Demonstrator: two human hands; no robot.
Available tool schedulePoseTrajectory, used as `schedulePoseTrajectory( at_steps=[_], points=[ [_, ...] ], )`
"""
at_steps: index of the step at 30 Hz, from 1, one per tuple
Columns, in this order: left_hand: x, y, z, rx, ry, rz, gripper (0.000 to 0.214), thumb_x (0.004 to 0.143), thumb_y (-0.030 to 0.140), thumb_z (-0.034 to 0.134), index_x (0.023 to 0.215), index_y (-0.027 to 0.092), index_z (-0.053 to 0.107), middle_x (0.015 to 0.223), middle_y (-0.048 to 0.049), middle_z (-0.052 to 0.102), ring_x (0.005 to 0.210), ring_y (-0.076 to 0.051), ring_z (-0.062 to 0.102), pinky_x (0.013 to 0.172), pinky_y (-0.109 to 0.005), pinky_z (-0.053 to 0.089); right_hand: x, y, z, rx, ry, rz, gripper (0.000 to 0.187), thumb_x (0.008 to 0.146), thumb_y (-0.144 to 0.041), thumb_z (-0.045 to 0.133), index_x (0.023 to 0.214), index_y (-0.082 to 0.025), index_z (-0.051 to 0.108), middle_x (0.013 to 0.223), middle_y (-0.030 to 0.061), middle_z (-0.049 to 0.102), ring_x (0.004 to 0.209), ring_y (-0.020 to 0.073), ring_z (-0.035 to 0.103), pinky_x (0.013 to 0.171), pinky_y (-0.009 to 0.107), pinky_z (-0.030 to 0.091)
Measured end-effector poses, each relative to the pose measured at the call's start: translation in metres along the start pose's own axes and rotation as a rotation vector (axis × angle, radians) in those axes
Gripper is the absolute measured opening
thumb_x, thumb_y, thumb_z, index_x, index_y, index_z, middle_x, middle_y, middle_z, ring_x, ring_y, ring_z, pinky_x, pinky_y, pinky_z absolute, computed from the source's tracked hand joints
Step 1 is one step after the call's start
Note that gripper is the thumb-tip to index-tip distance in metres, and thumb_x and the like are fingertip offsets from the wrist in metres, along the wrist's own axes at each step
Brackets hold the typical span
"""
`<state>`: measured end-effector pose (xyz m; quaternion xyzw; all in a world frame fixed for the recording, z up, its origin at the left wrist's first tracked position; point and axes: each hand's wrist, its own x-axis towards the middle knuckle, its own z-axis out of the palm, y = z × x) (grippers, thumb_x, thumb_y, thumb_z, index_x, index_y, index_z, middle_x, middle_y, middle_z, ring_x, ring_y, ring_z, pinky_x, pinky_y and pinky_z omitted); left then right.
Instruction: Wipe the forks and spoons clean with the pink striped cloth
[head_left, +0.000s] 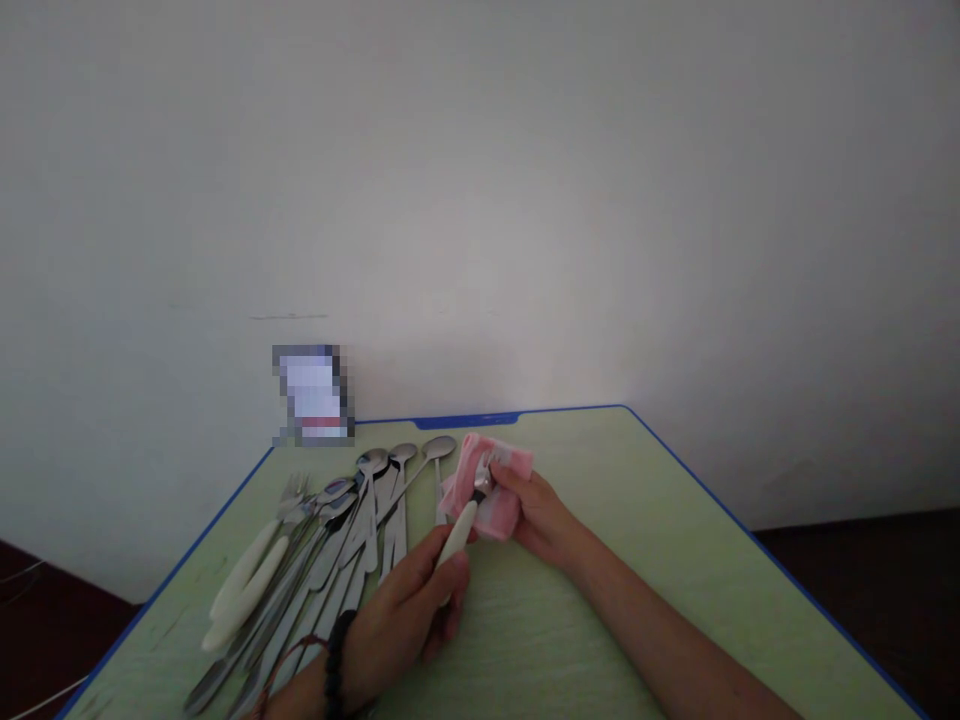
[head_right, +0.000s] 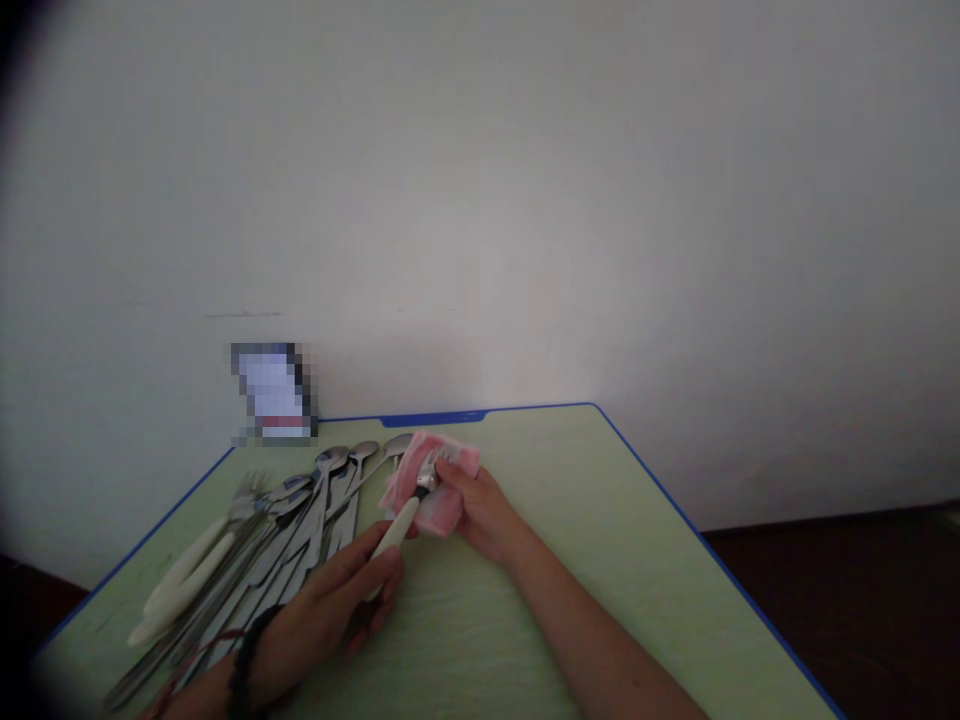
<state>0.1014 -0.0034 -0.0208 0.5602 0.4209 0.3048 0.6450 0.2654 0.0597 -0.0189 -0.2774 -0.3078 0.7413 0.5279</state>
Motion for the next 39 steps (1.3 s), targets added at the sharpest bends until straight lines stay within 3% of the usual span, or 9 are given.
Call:
schedulePoseTrajectory(
  at_steps=[9,16,23,27,32,39],
  points=[
    [-0.0027,0.0060,-0.0007,0.124,-0.046,-0.027,0.044,0.082,0.053,0.046,0.109,0.019,0.047,0.066,0.0046,0.049,0.044,-0.006,0.040,0.037,-0.015,0.032,-0.0029,0.0005,0.0033,-0.145,0.015,0.009,0.030,0.061,-0.036,0.074,0.078,-0.014,0.062,0.068,0.0008,0.064,0.061,0.0123,0.057,0.065,0.026,0.046],
    [-0.0039,0.0084,-0.0002,0.134,-0.069,-0.025,0.048,0.082,0.057,0.042,0.109,0.017,0.047,0.061,0.0047,0.049,0.043,-0.006,0.038,0.037,-0.015,0.032,-0.0021,0.0021,0.0014,-0.207,0.015,0.011,0.031,0.060,-0.036,0.074,0.080,-0.015,0.061,0.065,-0.0016,0.063,0.057,0.0101,0.054,0.059,0.023,0.042],
    [-0.0037,0.0067,-0.0001,0.020,-0.078,0.016,0.047,0.084,0.055,0.040,0.110,0.016,0.047,0.059,0.0052,0.047,0.043,-0.007,0.041,0.037,-0.016,0.030,0.0021,-0.0020,0.0024,0.069,-0.003,0.088,0.040,0.071,-0.050,0.059,0.089,-0.014,0.062,0.083,0.0052,0.068,0.074,0.0167,0.062,0.074,0.030,0.046],
    [-0.0030,0.0071,0.0004,0.010,-0.084,0.025,0.044,0.085,0.053,0.040,0.107,0.015,0.047,0.058,0.0057,0.046,0.042,-0.006,0.039,0.036,-0.016,0.030,0.0019,-0.0038,0.0016,0.131,0.018,0.069,0.032,0.069,-0.039,0.055,0.086,-0.014,0.063,0.079,0.0041,0.069,0.070,0.0159,0.061,0.075,0.029,0.046],
    [-0.0016,0.0053,-0.0004,0.026,-0.082,0.009,0.038,0.086,0.050,0.041,0.102,0.016,0.048,0.059,0.0055,0.047,0.043,-0.006,0.041,0.036,-0.015,0.030,-0.0021,0.0009,0.0025,-0.094,0.043,0.045,0.015,0.057,-0.016,0.061,0.072,-0.015,0.063,0.066,0.0003,0.067,0.060,0.0133,0.057,0.063,0.025,0.044],
    [-0.0008,0.0034,0.0006,0.026,-0.042,0.024,0.039,0.086,0.050,0.038,0.103,0.015,0.046,0.056,0.0061,0.050,0.036,-0.006,0.043,0.033,-0.015,0.029,0.0019,0.0006,0.0010,-0.058,0.013,-0.002,0.018,0.061,-0.017,0.067,0.079,-0.015,0.065,0.074,-0.0002,0.067,0.066,0.0106,0.056,0.070,0.024,0.042]
  ],
)
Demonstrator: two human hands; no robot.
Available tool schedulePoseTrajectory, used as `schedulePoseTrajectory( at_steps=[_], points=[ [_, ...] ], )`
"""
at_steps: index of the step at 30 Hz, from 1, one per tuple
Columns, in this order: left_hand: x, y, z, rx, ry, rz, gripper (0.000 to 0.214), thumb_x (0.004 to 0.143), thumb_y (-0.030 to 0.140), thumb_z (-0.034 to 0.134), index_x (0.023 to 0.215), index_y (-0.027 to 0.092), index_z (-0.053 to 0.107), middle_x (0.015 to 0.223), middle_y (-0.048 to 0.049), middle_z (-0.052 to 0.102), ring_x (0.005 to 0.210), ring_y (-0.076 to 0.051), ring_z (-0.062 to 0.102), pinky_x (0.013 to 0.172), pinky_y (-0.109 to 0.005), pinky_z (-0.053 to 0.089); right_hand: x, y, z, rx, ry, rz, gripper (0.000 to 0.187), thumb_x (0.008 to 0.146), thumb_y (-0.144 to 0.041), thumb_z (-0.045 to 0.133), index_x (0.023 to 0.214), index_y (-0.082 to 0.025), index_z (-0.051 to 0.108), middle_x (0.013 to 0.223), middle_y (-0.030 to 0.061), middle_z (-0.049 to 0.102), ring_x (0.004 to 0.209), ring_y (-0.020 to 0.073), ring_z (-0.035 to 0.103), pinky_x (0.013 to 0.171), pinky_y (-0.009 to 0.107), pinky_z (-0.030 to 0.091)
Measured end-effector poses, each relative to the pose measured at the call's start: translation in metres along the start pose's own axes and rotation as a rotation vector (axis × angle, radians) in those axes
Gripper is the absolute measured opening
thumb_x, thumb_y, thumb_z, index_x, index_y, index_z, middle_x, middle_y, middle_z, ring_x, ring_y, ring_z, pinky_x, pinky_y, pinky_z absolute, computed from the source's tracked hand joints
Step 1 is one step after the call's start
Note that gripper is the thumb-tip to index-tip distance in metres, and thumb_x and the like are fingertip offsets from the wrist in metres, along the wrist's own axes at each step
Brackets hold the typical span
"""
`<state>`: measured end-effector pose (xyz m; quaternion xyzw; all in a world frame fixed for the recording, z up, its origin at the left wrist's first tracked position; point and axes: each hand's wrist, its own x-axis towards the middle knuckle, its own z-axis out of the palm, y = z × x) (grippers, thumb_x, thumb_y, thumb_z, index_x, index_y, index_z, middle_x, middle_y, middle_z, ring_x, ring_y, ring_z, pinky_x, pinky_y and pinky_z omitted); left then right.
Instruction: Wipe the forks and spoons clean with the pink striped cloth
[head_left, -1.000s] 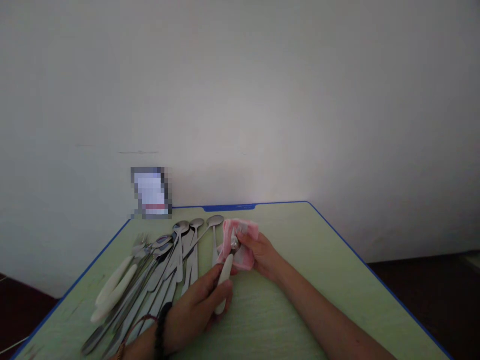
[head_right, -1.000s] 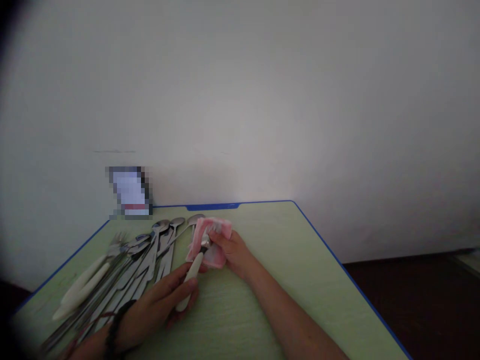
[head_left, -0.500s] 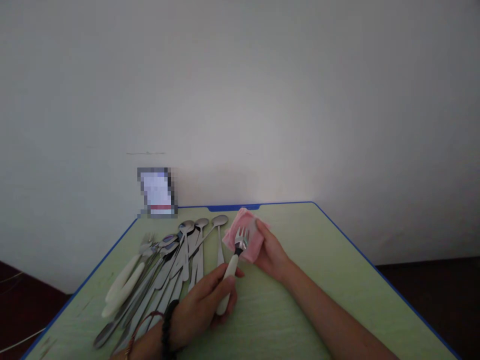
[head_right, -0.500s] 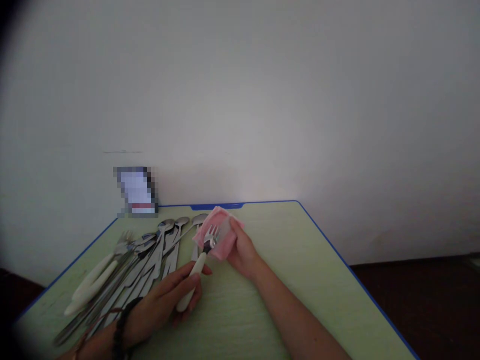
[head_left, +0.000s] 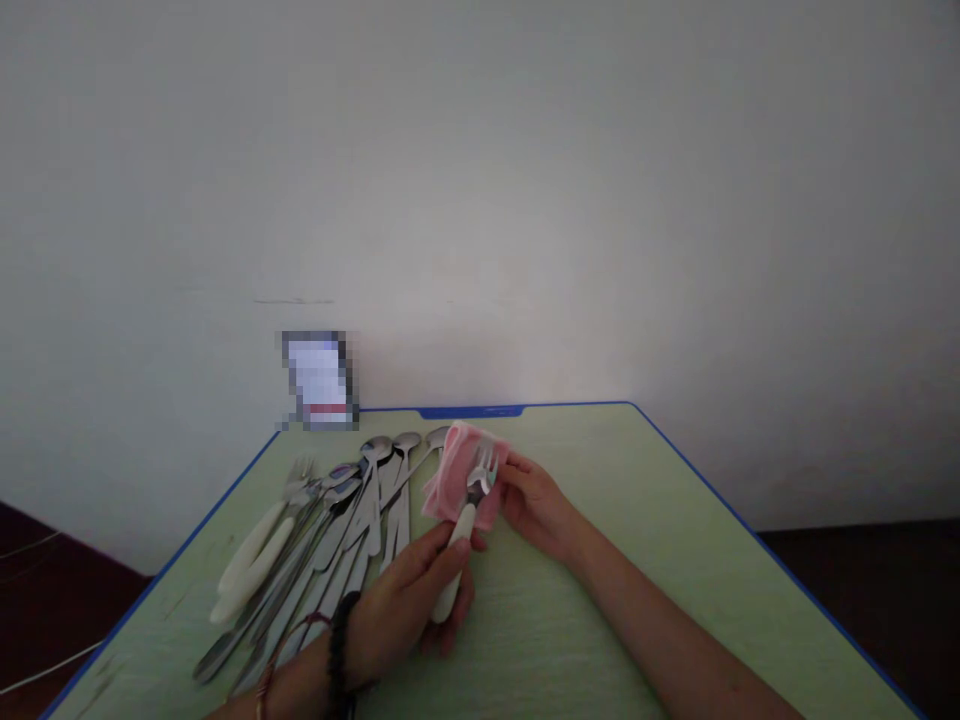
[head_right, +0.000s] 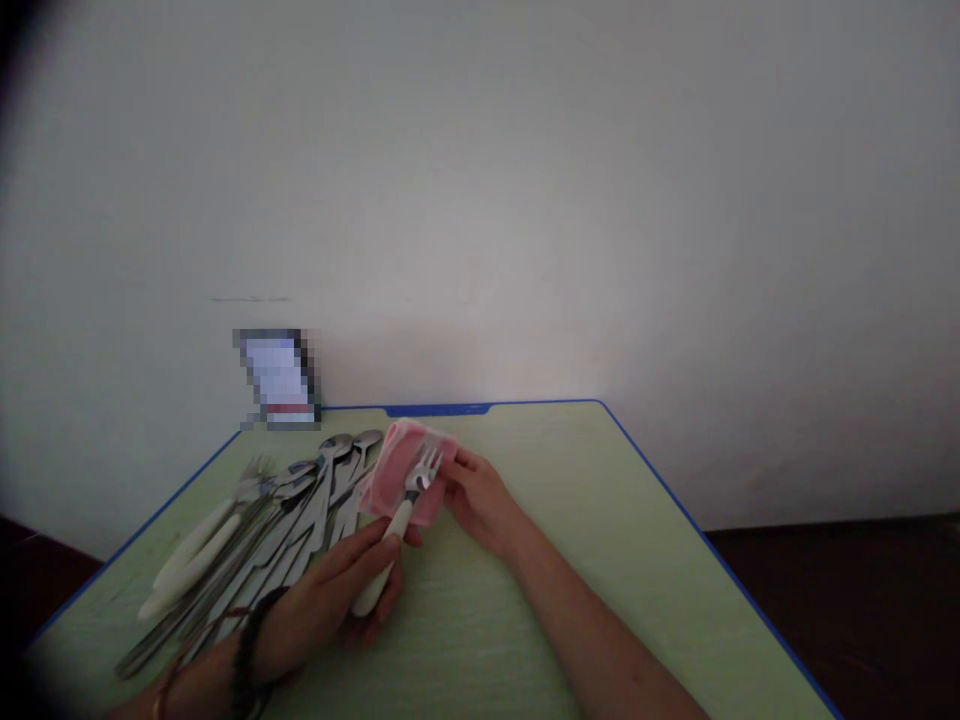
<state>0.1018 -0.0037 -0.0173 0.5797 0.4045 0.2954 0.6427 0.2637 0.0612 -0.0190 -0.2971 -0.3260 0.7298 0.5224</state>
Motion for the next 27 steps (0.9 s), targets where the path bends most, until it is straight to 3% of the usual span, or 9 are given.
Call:
schedulePoseTrajectory(
  at_steps=[6,11,16,21,27],
  points=[
    [0.0013,0.0027,0.0021,0.081,0.024,-0.017,0.039,0.087,0.050,0.037,0.099,0.014,0.048,0.048,0.0096,0.042,0.030,-0.004,0.033,0.031,-0.014,0.025,-0.0014,-0.0037,-0.0036,0.130,-0.035,0.070,0.014,0.062,-0.014,0.054,0.073,-0.015,0.063,0.067,-0.0020,0.064,0.061,0.0098,0.054,0.068,0.023,0.041],
    [0.0028,0.0071,0.0029,0.068,0.093,-0.024,0.038,0.084,0.054,0.038,0.091,0.017,0.045,0.057,0.0092,0.042,0.029,-0.001,0.033,0.028,-0.013,0.021,-0.0029,-0.0069,-0.0033,0.244,-0.051,0.119,0.017,0.065,-0.021,0.053,0.079,-0.015,0.062,0.070,-0.0013,0.065,0.064,0.0114,0.056,0.071,0.023,0.041],
    [0.0052,0.0023,0.0019,0.086,0.091,0.007,0.032,0.086,0.050,0.037,0.083,0.019,0.042,0.057,0.0096,0.041,0.029,-0.001,0.035,0.028,-0.012,0.021,-0.0047,-0.0048,-0.0049,0.149,-0.067,0.145,0.017,0.060,-0.016,0.058,0.076,-0.014,0.062,0.068,-0.0011,0.064,0.063,0.0117,0.055,0.068,0.024,0.042],
    [0.0038,-0.0020,0.0012,0.088,0.064,-0.002,0.031,0.086,0.050,0.039,0.083,0.019,0.042,0.055,0.0099,0.041,0.031,-0.001,0.036,0.029,-0.011,0.026,-0.0066,-0.0025,-0.0072,0.065,-0.077,0.114,0.016,0.047,-0.003,0.048,0.054,-0.014,0.056,0.054,-0.0045,0.057,0.050,0.0072,0.047,0.052,0.019,0.036],
    [0.0016,0.0072,0.0043,-0.008,0.125,-0.039,0.037,0.080,0.057,0.043,0.083,0.020,0.042,0.055,0.0102,0.043,0.026,-0.001,0.035,0.025,-0.011,0.022,0.0001,-0.0012,-0.0063,0.174,0.018,0.132,0.016,0.056,-0.011,0.048,0.064,-0.014,0.061,0.061,-0.0016,0.063,0.058,0.0099,0.053,0.066,0.022,0.042]
  ],
)
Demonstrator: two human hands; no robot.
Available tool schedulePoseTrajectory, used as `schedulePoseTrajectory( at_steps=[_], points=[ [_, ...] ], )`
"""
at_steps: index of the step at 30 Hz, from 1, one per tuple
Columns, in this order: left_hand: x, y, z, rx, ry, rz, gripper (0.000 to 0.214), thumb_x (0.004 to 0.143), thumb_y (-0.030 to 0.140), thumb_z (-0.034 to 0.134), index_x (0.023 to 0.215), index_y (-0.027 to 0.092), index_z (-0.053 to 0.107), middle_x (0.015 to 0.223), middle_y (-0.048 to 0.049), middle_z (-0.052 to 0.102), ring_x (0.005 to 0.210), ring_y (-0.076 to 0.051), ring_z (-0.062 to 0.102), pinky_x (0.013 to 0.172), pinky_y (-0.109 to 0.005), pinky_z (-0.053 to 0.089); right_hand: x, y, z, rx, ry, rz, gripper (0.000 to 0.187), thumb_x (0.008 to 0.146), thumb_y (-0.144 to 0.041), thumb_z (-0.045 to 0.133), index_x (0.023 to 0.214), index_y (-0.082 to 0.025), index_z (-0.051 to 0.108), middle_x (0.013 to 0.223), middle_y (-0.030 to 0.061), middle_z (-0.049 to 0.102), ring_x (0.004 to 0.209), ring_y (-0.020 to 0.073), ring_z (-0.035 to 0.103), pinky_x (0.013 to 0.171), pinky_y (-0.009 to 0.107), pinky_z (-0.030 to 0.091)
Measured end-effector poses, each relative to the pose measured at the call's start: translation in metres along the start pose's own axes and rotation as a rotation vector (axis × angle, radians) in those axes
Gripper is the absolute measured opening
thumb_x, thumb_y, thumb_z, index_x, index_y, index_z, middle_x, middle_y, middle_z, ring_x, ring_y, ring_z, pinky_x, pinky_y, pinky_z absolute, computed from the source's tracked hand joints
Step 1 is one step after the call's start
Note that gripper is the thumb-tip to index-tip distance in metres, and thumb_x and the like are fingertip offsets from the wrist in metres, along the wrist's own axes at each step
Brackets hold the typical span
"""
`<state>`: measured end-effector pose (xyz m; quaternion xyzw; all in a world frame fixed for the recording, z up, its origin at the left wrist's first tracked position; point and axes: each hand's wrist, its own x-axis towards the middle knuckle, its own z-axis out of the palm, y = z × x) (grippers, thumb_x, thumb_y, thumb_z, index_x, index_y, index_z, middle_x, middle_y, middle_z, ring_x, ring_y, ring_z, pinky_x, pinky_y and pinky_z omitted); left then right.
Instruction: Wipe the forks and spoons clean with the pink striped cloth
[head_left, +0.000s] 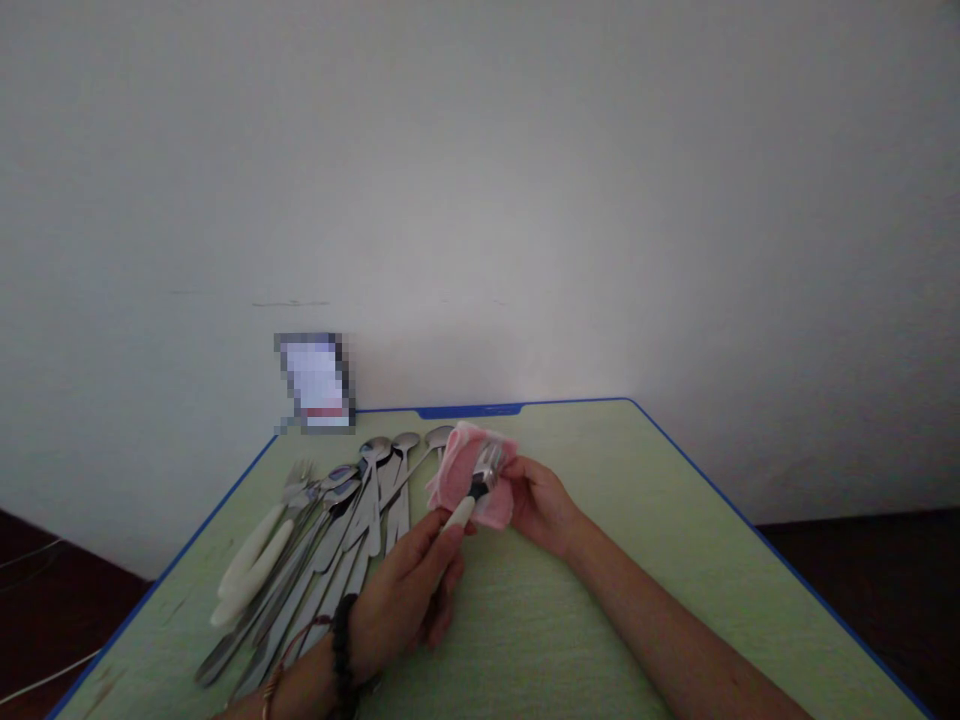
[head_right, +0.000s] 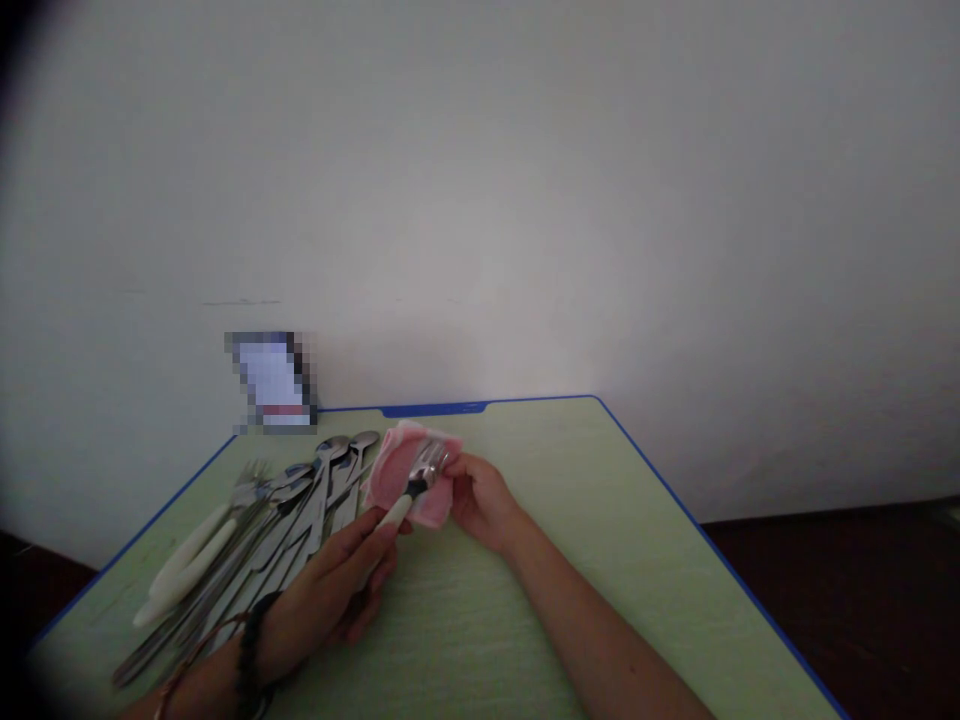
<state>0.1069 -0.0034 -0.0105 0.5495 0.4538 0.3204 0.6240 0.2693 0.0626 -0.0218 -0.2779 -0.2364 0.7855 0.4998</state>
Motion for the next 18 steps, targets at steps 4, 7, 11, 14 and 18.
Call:
schedulePoseTrajectory(
  at_steps=[4,7,11,14,18],
  points=[
    [-0.0003,0.0040,0.0007,-0.048,0.021,-0.006,0.038,0.078,0.058,0.044,0.087,0.021,0.042,0.059,0.0097,0.045,0.026,-0.002,0.038,0.024,-0.011,0.022,0.0024,-0.0005,-0.0005,0.029,0.038,0.004,0.017,0.059,-0.011,0.048,0.069,-0.014,0.062,0.064,-0.0009,0.065,0.061,0.0117,0.056,0.072,0.024,0.043],
    [0.0002,0.0023,0.0000,-0.028,0.026,-0.009,0.037,0.080,0.057,0.043,0.088,0.021,0.041,0.058,0.0103,0.044,0.026,-0.002,0.038,0.023,-0.010,0.023,0.0011,-0.0019,-0.0002,0.051,-0.013,0.019,0.018,0.063,-0.014,0.049,0.075,-0.014,0.063,0.066,0.0003,0.065,0.064,0.0134,0.057,0.075,0.027,0.043],
    [0.0020,-0.0014,-0.0006,0.025,0.034,-0.028,0.036,0.081,0.057,0.039,0.086,0.022,0.040,0.057,0.0106,0.044,0.024,-0.002,0.039,0.021,-0.010,0.022,-0.0020,-0.0022,0.0018,0.057,-0.103,0.049,0.018,0.070,-0.024,0.055,0.082,-0.013,0.062,0.073,0.0017,0.066,0.069,0.0131,0.059,0.075,0.026,0.044],
    [0.0024,-0.0028,-0.0003,0.098,0.002,0.000,0.032,0.084,0.053,0.037,0.088,0.021,0.042,0.055,0.0105,0.043,0.024,-0.003,0.040,0.022,-0.009,0.023,-0.0040,-0.0004,0.0029,-0.030,-0.129,0.030,0.021,0.070,-0.030,0.065,0.083,-0.014,0.061,0.074,0.0006,0.066,0.069,0.0123,0.059,0.073,0.026,0.045],
    [0.0013,-0.0030,0.0000,0.200,-0.028,-0.002,0.035,0.087,0.050,0.035,0.103,0.020,0.044,0.049,0.0110,0.043,0.024,-0.005,0.039,0.022,-0.010,0.026,-0.0060,0.0009,0.0027,-0.166,-0.169,0.005,0.026,0.064,-0.029,0.073,0.084,-0.014,0.062,0.070,0.0005,0.065,0.066,0.0122,0.059,0.070,0.027,0.046]
  ],
)
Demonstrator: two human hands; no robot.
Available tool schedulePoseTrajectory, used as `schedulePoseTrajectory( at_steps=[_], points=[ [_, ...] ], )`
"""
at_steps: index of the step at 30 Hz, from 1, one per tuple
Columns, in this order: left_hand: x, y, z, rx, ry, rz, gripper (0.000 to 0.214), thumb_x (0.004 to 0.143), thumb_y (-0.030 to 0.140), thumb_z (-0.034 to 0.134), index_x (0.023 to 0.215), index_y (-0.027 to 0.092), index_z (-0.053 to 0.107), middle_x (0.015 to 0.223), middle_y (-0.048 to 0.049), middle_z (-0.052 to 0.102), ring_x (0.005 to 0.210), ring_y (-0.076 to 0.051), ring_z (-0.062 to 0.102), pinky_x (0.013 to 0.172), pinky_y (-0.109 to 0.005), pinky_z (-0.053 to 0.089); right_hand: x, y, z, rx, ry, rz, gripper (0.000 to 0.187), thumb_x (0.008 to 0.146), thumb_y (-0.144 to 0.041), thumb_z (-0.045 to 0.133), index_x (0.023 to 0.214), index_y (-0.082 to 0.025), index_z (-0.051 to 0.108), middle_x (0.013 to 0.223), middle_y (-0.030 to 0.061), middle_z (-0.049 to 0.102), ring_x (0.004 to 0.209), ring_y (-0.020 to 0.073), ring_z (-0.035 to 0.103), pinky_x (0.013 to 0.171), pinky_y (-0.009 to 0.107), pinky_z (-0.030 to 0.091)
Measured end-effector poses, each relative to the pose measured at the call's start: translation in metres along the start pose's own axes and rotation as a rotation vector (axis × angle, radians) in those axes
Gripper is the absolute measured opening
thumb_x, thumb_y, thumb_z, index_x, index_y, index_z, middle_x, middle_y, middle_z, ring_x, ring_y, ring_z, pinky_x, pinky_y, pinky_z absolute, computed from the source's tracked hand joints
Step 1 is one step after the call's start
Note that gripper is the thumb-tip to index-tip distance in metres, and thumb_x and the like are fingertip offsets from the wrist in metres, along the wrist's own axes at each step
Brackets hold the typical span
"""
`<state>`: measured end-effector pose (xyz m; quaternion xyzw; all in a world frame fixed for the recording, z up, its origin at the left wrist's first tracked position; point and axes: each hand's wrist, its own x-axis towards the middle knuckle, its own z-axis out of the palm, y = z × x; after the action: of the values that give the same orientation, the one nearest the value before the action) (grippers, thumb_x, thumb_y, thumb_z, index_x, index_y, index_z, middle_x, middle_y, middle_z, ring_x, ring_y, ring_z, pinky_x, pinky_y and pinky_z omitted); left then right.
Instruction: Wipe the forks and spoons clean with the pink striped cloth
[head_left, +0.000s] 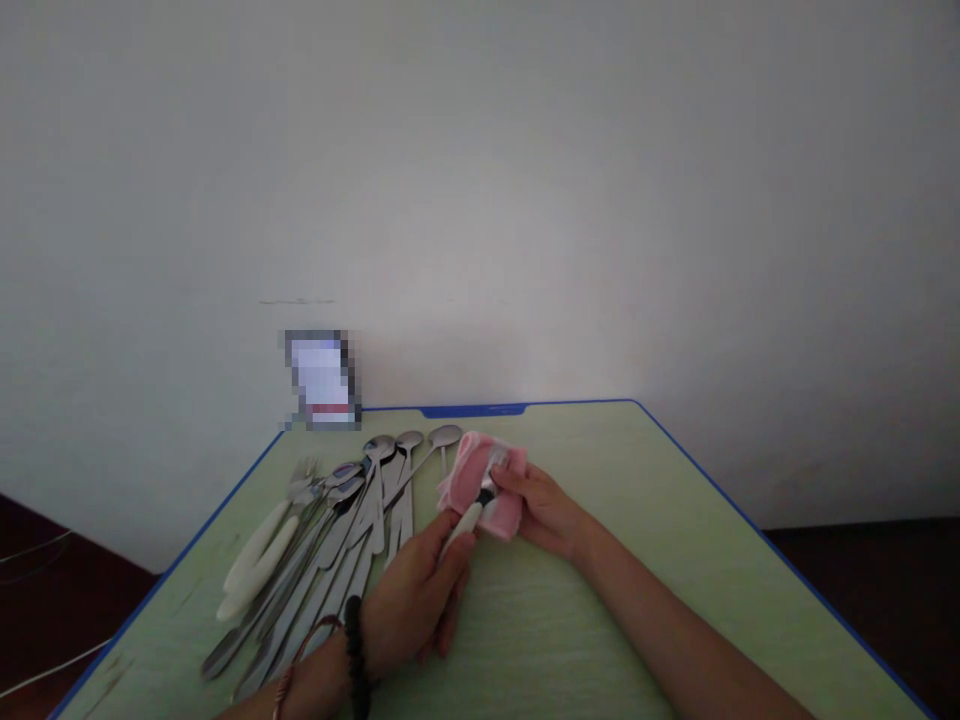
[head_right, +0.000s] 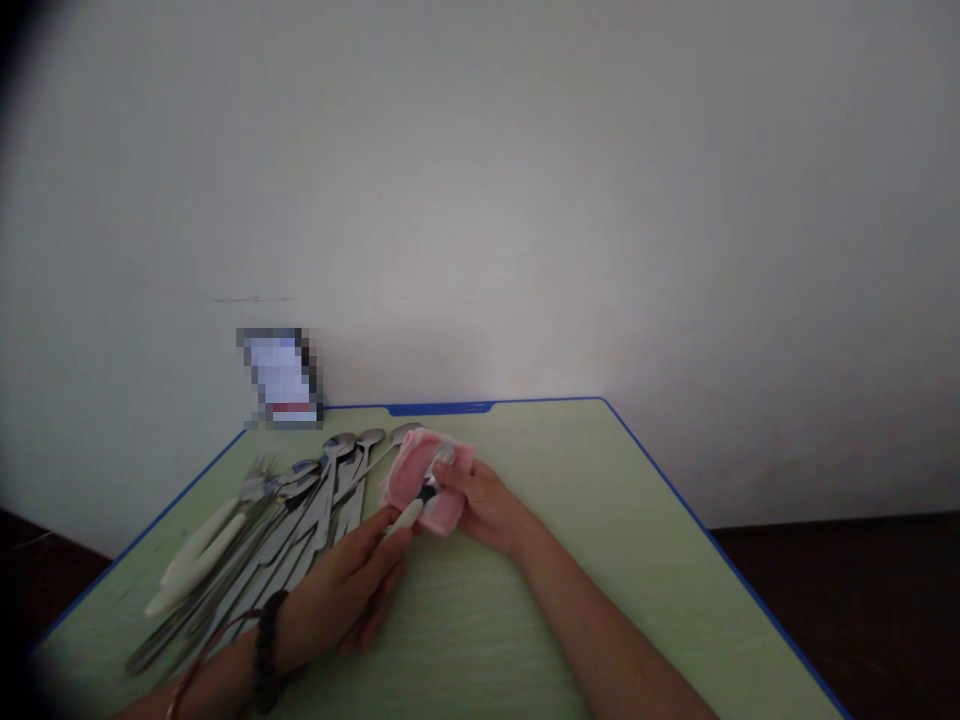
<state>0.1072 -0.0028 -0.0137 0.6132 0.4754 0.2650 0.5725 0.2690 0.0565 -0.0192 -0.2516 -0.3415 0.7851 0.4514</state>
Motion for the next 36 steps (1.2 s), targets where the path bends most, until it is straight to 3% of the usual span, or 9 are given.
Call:
schedulePoseTrajectory(
  at_steps=[5,11,14,19,22,25,29,36],
  points=[
    [0.000,-0.002,-0.001,0.080,-0.014,0.029,0.037,0.088,0.050,0.034,0.105,0.019,0.044,0.041,0.0114,0.042,0.025,-0.005,0.034,0.024,-0.011,0.027,-0.002,0.000,-0.002,-0.035,0.001,0.005,0.029,0.062,-0.028,0.075,0.084,-0.014,0.062,0.074,0.0018,0.067,0.067,0.0119,0.060,0.070,0.026,0.047],
    [-0.001,-0.004,-0.002,0.061,-0.046,0.038,0.032,0.088,0.050,0.032,0.085,0.020,0.044,0.043,0.0106,0.041,0.025,-0.005,0.032,0.024,-0.011,0.025,-0.004,-0.002,-0.004,-0.108,0.045,0.053,0.028,0.063,-0.033,0.073,0.076,-0.012,0.060,0.065,0.0004,0.065,0.057,0.0100,0.058,0.058,0.023,0.046],
    [-0.001,-0.003,-0.002,0.039,-0.056,0.052,0.031,0.089,0.049,0.033,0.084,0.020,0.042,0.046,0.0103,0.042,0.026,-0.004,0.033,0.025,-0.011,0.027,-0.005,-0.001,-0.003,-0.103,0.043,0.065,0.029,0.062,-0.033,0.074,0.077,-0.012,0.061,0.065,0.0006,0.065,0.056,0.0101,0.058,0.056,0.022,0.045],
    [-0.002,-0.002,-0.001,-0.065,-0.056,0.025,0.033,0.088,0.051,0.034,0.096,0.020,0.042,0.052,0.0103,0.043,0.027,-0.004,0.037,0.024,-0.010,0.026,0.002,0.001,-0.004,0.047,0.134,-0.034,0.027,0.066,-0.037,0.070,0.075,-0.014,0.060,0.067,0.0004,0.065,0.059,0.0111,0.059,0.065,0.025,0.047],
    [-0.003,-0.001,-0.002,-0.145,-0.077,0.022,0.035,0.087,0.051,0.036,0.102,0.019,0.041,0.055,0.0098,0.045,0.028,-0.003,0.039,0.025,-0.011,0.026,0.007,-0.003,-0.004,0.162,0.154,-0.095,0.027,0.073,-0.039,0.063,0.085,-0.015,0.060,0.074,0.0023,0.067,0.070,0.0143,0.061,0.074,0.028,0.047],
    [-0.004,0.001,-0.002,-0.199,-0.061,0.019,0.036,0.086,0.050,0.037,0.104,0.019,0.040,0.054,0.0100,0.045,0.027,-0.003,0.038,0.026,-0.011,0.026,0.006,-0.009,-0.004,0.216,0.142,-0.084,0.032,0.078,-0.045,0.053,0.092,-0.016,0.060,0.080,0.0041,0.068,0.079,0.0174,0.062,0.077,0.031,0.046],
    [-0.005,0.004,-0.002,-0.234,-0.046,0.015,0.038,0.085,0.052,0.039,0.104,0.019,0.041,0.055,0.0095,0.046,0.028,-0.003,0.040,0.026,-0.011,0.026,0.001,-0.014,-0.003,0.216,0.086,-0.027,0.039,0.078,-0.050,0.046,0.086,-0.015,0.061,0.082,0.0076,0.069,0.084,0.0207,0.062,0.078,0.034,0.045],
    [-0.003,0.003,-0.002,-0.250,-0.050,0.002,0.040,0.083,0.054,0.040,0.104,0.020,0.042,0.056,0.0091,0.047,0.028,-0.004,0.040,0.026,-0.012,0.024,0.001,-0.009,0.002,0.204,0.075,-0.039,0.023,0.073,-0.030,0.052,0.087,-0.015,0.061,0.081,0.0044,0.069,0.082,0.0170,0.062,0.082,0.029,0.043]
  ],
)
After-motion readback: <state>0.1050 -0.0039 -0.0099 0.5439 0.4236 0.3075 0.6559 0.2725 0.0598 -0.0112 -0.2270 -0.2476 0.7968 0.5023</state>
